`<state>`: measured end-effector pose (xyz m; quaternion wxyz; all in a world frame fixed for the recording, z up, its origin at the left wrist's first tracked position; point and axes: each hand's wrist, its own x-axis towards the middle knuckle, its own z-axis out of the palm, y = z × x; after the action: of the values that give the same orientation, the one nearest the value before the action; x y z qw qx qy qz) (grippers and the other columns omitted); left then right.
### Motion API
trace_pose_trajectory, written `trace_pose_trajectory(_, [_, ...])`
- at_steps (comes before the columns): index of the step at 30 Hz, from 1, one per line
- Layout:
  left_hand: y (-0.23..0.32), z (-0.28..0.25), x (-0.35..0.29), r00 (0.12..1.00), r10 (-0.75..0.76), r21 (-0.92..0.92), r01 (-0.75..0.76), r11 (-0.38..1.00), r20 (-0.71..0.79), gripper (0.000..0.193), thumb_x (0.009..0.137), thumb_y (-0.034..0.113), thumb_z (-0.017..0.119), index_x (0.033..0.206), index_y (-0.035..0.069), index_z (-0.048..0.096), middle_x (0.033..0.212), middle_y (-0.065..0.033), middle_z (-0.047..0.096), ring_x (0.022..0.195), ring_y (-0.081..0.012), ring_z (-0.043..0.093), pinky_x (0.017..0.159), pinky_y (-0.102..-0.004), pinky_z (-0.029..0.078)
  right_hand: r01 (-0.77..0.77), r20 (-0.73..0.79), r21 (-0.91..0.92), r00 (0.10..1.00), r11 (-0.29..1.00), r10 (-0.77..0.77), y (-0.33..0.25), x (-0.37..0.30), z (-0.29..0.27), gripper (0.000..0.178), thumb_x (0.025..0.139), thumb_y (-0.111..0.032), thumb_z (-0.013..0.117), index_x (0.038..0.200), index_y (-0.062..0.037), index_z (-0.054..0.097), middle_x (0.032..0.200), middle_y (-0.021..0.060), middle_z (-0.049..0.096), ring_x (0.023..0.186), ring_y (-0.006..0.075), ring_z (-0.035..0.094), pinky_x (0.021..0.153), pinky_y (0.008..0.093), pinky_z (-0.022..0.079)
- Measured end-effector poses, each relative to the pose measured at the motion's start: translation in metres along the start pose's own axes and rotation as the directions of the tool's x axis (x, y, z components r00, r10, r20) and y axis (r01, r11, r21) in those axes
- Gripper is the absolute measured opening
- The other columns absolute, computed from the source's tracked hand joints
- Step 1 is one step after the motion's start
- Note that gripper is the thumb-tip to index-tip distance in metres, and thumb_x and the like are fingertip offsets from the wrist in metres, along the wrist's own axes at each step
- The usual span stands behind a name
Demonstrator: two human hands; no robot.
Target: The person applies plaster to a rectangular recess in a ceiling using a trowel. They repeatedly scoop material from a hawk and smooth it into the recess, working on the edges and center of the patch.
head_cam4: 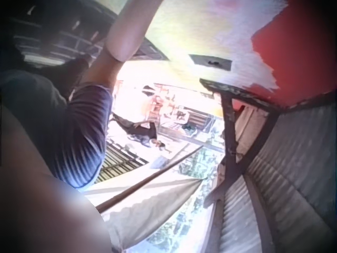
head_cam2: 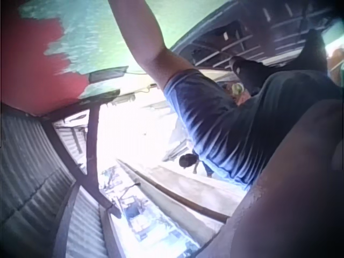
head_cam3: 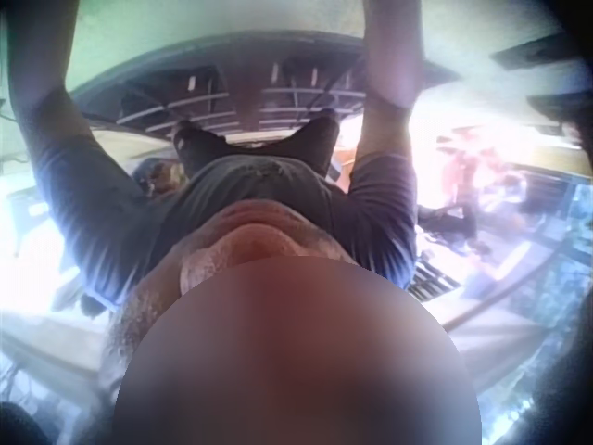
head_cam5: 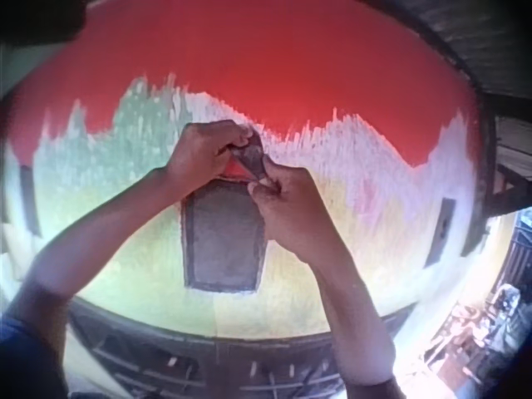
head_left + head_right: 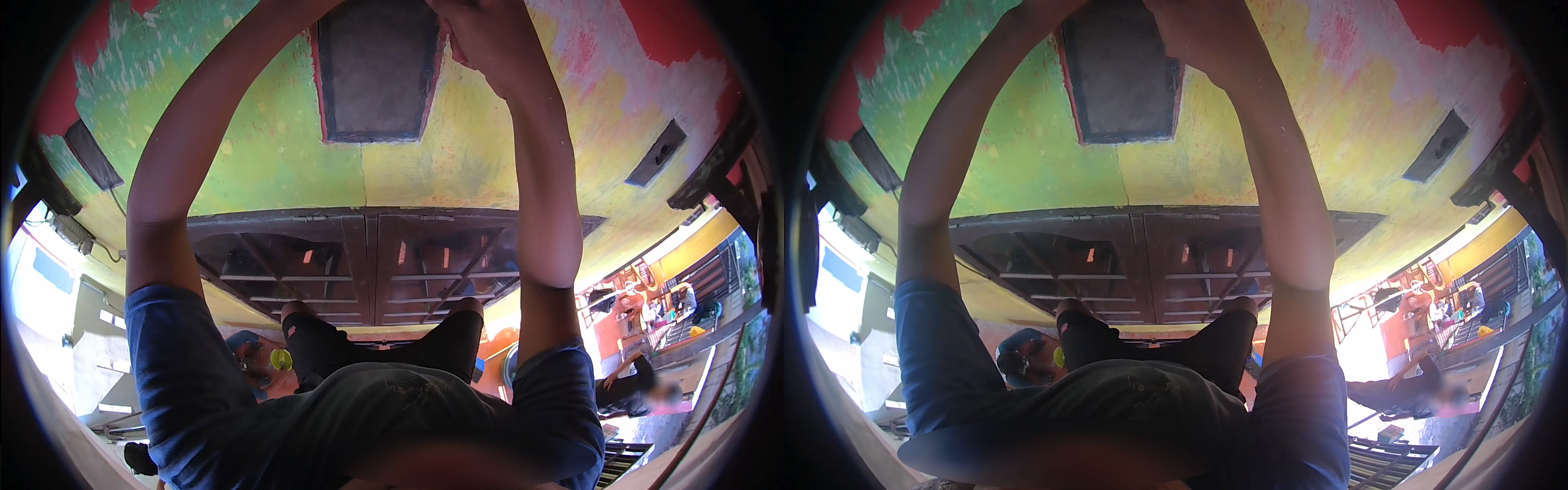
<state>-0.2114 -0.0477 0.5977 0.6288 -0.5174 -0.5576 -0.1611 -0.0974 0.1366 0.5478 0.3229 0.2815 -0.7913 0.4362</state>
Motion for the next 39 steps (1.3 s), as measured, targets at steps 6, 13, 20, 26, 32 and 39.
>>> trace_pose_trajectory(6, [0.011, 0.000, -0.021, 0.990, 0.014, -0.008, -0.013, 1.000, 0.137, 0.022, 0.077, -0.006, 0.066, 0.096, 0.004, 0.073, 0.100, -0.0124, 0.075, 0.091, -0.0306, 0.075, 0.077, -0.0396, 0.062, 0.085, -0.010, 0.106, 0.996, 0.991, -0.085, 0.019, -0.021, 0.013, 0.041, 0.101, -0.008, 0.058, 0.136, 0.0113, 0.052, 0.072, -0.0024, 0.048, 0.068, 0.0045, 0.047, 0.059, 0.0262, 0.043])
trace_pose_trajectory(13, [0.013, 0.004, -0.030, 0.994, 0.034, -0.013, -0.032, 0.999, 0.106, 0.023, 0.078, -0.005, 0.066, 0.098, 0.004, 0.073, 0.098, -0.0113, 0.076, 0.087, -0.0292, 0.075, 0.076, -0.0380, 0.062, -0.127, 0.047, 0.013, 0.991, 0.992, 0.126, 0.019, -0.026, 0.008, 0.042, 0.100, -0.005, 0.057, 0.138, 0.0122, 0.050, 0.076, 0.0000, 0.049, 0.074, 0.0052, 0.048, 0.065, 0.0253, 0.044])
trace_pose_trajectory(20, [0.010, 0.010, -0.031, 0.999, -0.021, -0.009, 0.021, 1.000, 0.046, 0.020, 0.080, -0.005, 0.067, 0.099, 0.002, 0.072, 0.098, -0.0113, 0.076, 0.085, -0.0295, 0.076, 0.077, -0.0366, 0.062, 0.189, -0.095, -0.114, 0.975, 0.975, -0.200, 0.040, -0.017, 0.018, 0.042, 0.099, -0.005, 0.059, 0.137, 0.0106, 0.052, 0.080, 0.0099, 0.059, 0.084, 0.0108, 0.059, 0.076, 0.0298, 0.050])
trace_pose_trajectory(26, [0.015, 0.000, -0.013, 0.998, -0.047, 0.012, 0.047, 0.999, 0.037, 0.024, 0.081, -0.001, 0.071, 0.104, 0.001, 0.073, 0.112, -0.0143, 0.074, 0.100, -0.0319, 0.073, 0.085, -0.0386, 0.060, 0.191, -0.114, -0.112, 0.972, 0.975, -0.204, 0.041, 0.009, 0.016, 0.047, 0.100, -0.008, 0.061, 0.144, 0.0031, 0.052, 0.080, 0.0098, 0.064, 0.078, 0.0120, 0.062, 0.072, 0.0288, 0.051])
trace_pose_trajectory(32, [0.124, -0.028, -0.143, 0.944, -0.176, -0.118, 0.215, 0.969, 0.279, 0.026, 0.082, -0.006, 0.076, 0.107, 0.001, 0.076, 0.112, -0.0097, 0.072, 0.109, -0.0286, 0.068, 0.091, -0.0393, 0.057, -0.093, -0.131, 0.075, 0.986, 0.993, 0.102, 0.073, -0.120, 0.008, 0.060, 0.101, -0.010, 0.062, 0.158, -0.0087, 0.044, 0.066, -0.0026, 0.047, 0.049, 0.0049, 0.043, 0.048, 0.0248, 0.040])
trace_pose_trajectory(39, [0.303, -0.040, -0.359, 0.325, -0.685, -0.074, 0.926, 0.369, 0.652, 0.014, 0.091, -0.001, 0.070, 0.104, 0.000, 0.074, 0.101, -0.0122, 0.070, 0.094, -0.0246, 0.069, 0.080, -0.0349, 0.057, -0.615, 0.013, 0.268, 0.772, 0.741, 0.636, 0.132, -0.354, 0.029, 0.066, 0.099, -0.003, 0.063, 0.160, -0.0072, 0.038, 0.067, -0.0037, 0.048, 0.051, 0.0015, 0.042, 0.049, 0.0215, 0.038])
